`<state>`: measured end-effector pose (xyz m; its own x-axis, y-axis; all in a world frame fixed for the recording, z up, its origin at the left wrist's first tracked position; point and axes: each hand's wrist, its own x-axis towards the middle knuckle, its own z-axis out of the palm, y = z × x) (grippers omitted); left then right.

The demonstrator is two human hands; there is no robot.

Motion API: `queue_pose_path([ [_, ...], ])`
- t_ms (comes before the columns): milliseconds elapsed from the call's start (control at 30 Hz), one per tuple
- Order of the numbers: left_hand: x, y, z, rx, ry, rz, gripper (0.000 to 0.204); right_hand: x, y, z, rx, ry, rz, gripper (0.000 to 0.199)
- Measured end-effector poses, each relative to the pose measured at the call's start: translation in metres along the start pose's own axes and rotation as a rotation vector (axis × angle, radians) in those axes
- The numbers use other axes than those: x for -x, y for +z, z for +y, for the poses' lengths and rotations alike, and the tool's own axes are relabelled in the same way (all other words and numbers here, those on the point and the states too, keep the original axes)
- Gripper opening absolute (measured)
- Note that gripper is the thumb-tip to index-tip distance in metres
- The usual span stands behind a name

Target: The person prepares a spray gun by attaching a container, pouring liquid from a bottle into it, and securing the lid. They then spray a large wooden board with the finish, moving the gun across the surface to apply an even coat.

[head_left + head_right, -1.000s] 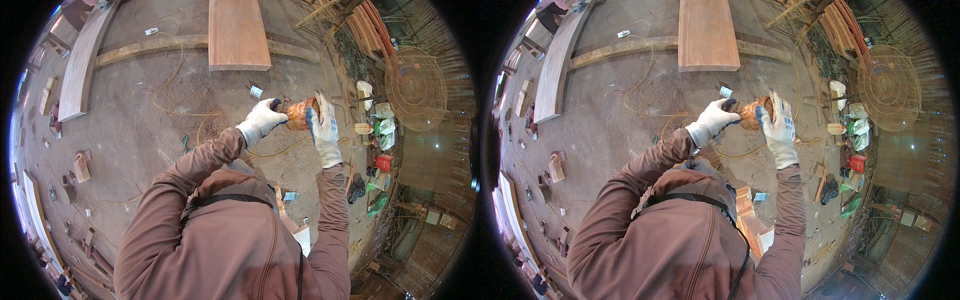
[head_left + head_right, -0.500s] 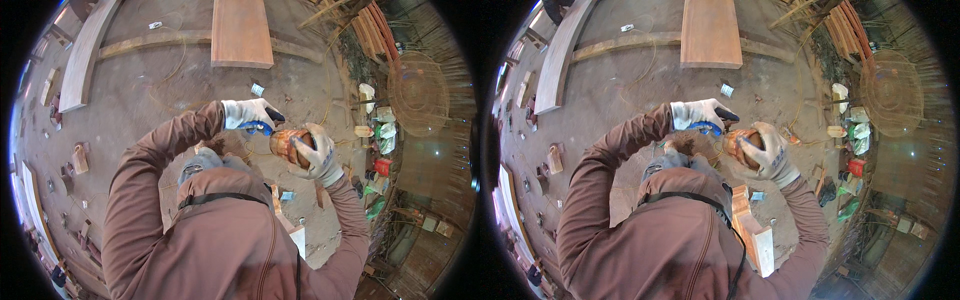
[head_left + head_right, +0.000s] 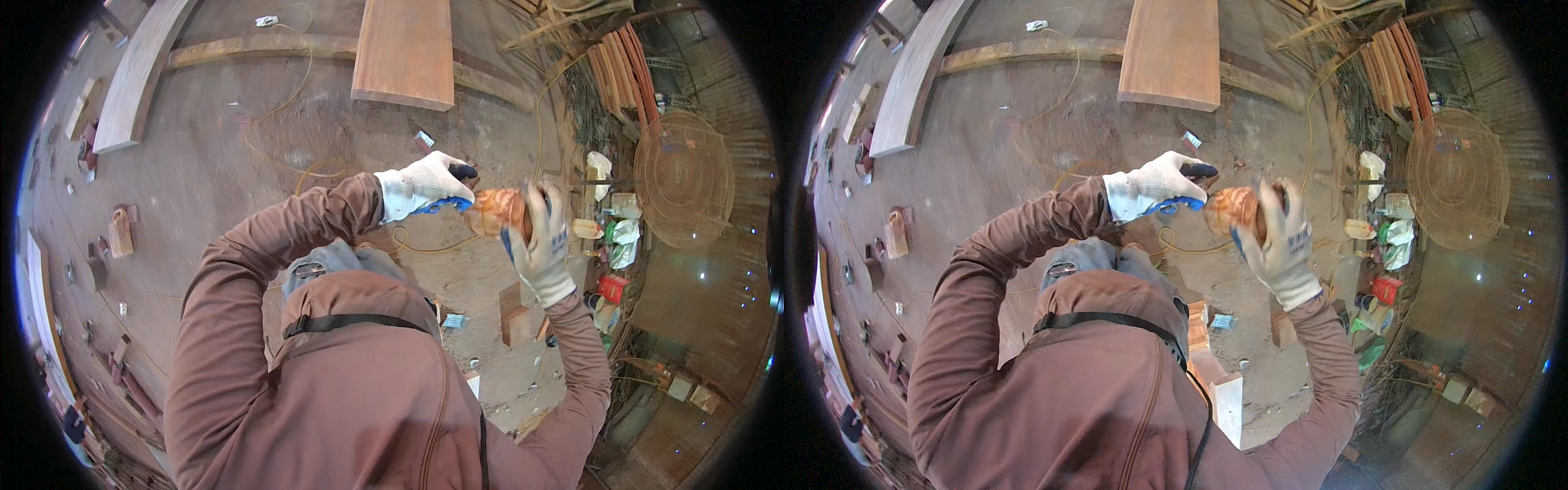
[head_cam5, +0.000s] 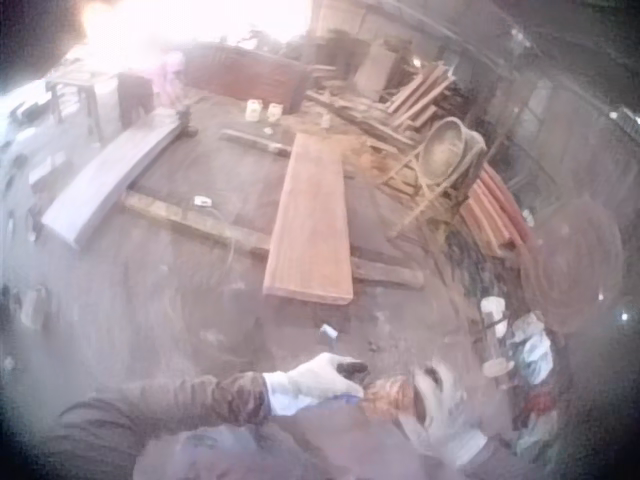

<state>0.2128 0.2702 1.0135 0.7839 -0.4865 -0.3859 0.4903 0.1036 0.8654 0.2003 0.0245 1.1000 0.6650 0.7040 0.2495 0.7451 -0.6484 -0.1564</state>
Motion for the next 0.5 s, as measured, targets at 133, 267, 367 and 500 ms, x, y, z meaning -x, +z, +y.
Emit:
queue_pose_path([
  [133,0.001,-0.012,0.007,-0.245,-0.031,-0.210,0.062,0.006,-0.012,-0.002,0.025,-0.369,-0.037,0.053],
  [267,0.006,-0.014,0.021,-0.291,-0.001,-0.152,0.061,0.000,-0.009,0.012,0.074,-0.524,-0.057,0.048],
  [367,0.006,-0.002,0.011,-0.114,0.060,0.033,0.058,-0.010,-0.006,0.027,-0.001,-0.461,-0.063,0.046],
  [500,-0.017,0.022,-0.016,0.058,0.194,0.385,0.055,-0.023,0.045,0.041,0.047,0.103,0.181,0.044],
])
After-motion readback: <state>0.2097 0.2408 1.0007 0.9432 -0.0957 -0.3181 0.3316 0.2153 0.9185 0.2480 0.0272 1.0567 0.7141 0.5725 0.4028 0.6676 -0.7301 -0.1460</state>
